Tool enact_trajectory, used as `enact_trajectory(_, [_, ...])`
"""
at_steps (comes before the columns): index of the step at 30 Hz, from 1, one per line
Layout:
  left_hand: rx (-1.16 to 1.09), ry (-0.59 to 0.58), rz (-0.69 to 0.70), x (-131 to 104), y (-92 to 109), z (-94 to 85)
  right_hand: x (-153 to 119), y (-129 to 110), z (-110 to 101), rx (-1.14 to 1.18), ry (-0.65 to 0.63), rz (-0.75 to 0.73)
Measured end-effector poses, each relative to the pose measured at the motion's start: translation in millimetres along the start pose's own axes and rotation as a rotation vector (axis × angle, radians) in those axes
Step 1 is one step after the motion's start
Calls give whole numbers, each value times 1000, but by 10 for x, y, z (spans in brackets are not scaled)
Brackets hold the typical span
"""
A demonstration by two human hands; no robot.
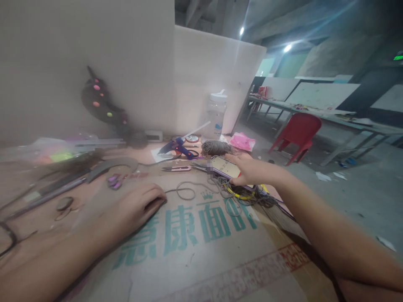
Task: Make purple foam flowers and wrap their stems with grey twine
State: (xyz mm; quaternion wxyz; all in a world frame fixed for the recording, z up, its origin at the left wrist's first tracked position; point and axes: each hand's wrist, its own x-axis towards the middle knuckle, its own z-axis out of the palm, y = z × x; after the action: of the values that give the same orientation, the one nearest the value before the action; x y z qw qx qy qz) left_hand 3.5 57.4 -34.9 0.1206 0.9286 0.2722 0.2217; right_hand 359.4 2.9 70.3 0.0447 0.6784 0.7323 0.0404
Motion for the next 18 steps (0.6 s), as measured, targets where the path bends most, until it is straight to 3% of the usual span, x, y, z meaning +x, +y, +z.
enact_trajectory(3, [10,-1,3,4,10,-6,-27,-69,-51,-12,-90,51])
enact_trajectory(9, [27,33,17,44,77,-32,-86,-74,-69,-48,95,117])
enact_trajectory(18, [44,53,19,35,46,-4,-187,-6,-301,76,81,238])
